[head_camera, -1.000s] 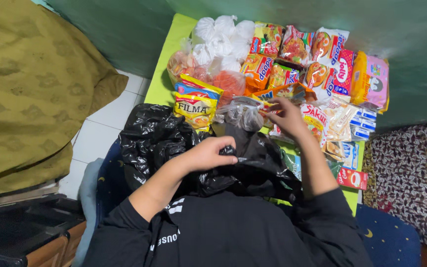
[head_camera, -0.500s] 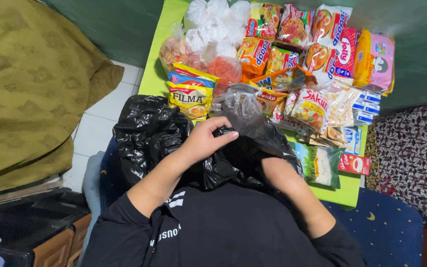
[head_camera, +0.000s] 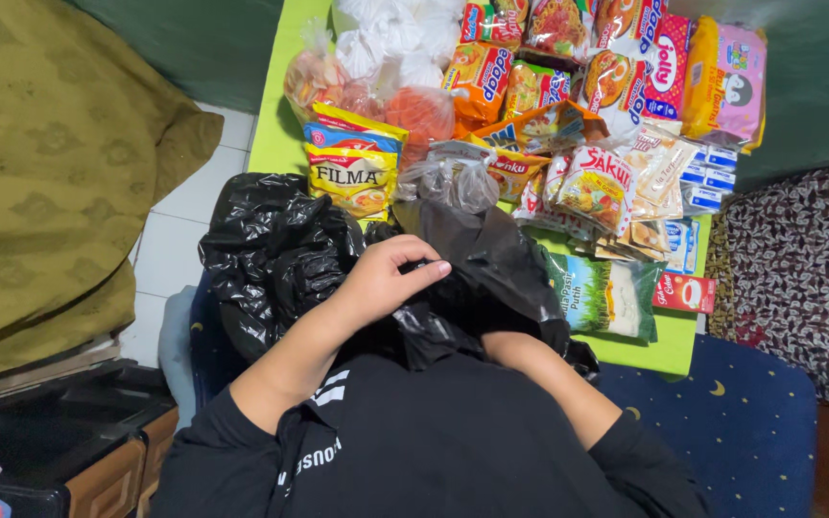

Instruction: The person unpacks various grocery items from a black plastic bag and places them onto a green table. Items handled include packaged snacks, instant noodles, and small boxes, which are arranged on the table surface.

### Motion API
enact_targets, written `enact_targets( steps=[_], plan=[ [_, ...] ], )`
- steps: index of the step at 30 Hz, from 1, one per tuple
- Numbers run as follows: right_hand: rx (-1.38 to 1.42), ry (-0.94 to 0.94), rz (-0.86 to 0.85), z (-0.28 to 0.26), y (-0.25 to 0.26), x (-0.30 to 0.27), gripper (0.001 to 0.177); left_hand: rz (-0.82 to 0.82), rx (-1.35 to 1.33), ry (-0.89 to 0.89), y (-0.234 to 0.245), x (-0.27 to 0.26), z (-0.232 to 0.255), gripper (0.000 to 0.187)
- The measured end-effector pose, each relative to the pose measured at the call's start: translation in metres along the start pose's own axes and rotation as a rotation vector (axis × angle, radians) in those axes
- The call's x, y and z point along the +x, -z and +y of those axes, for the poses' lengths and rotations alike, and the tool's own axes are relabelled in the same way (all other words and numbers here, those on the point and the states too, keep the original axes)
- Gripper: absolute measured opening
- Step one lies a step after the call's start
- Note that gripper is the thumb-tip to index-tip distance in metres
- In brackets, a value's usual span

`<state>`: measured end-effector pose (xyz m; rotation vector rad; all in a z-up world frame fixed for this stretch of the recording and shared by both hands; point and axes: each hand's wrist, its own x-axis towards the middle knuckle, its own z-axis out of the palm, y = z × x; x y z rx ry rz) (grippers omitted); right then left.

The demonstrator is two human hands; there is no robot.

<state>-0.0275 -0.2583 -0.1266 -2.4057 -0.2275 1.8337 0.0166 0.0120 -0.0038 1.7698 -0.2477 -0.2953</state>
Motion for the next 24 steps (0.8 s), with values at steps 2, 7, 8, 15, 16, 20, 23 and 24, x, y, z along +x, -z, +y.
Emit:
enact_targets(
  steps=[2, 7, 8, 15, 16, 20, 23, 24],
  plan=[
    [-0.023, -0.109, -0.011, 0.011, -0.006, 0.008, 0.038, -0.024, 0.004, -0.001, -0.005, -0.001, -0.001, 0.025],
    [0.049, 0.009, 0.238, 0.037, -0.017, 0.026, 0.041, -0.053, 0.041, -0.025, -0.014, 0.001, -0.003, 0.026],
    [0.082, 0.116, 0.326, 0.038, -0.018, 0.027, 0.041, -0.054, 0.056, -0.034, -0.013, 0.002, -0.003, 0.026],
    [0.169, 0.424, 0.606, -0.015, 0.013, 0.076, 0.046, -0.059, 0.072, -0.055, 0.006, -0.003, 0.002, 0.025],
    [0.169, 0.444, 0.624, -0.028, 0.018, 0.085, 0.046, -0.055, 0.07, -0.071, 0.01, -0.005, 0.003, 0.025],
    [0.149, 0.469, 0.679, -0.072, 0.026, 0.102, 0.045, -0.047, 0.049, -0.027, 0.022, -0.01, 0.007, 0.024],
    [0.129, 0.47, 0.701, -0.09, 0.027, 0.102, 0.044, -0.041, 0.034, -0.01, 0.028, -0.012, 0.008, 0.023],
    [0.125, 0.474, 0.705, -0.097, 0.026, 0.102, 0.044, -0.037, 0.036, -0.002, 0.029, -0.012, 0.007, 0.023]
  ],
)
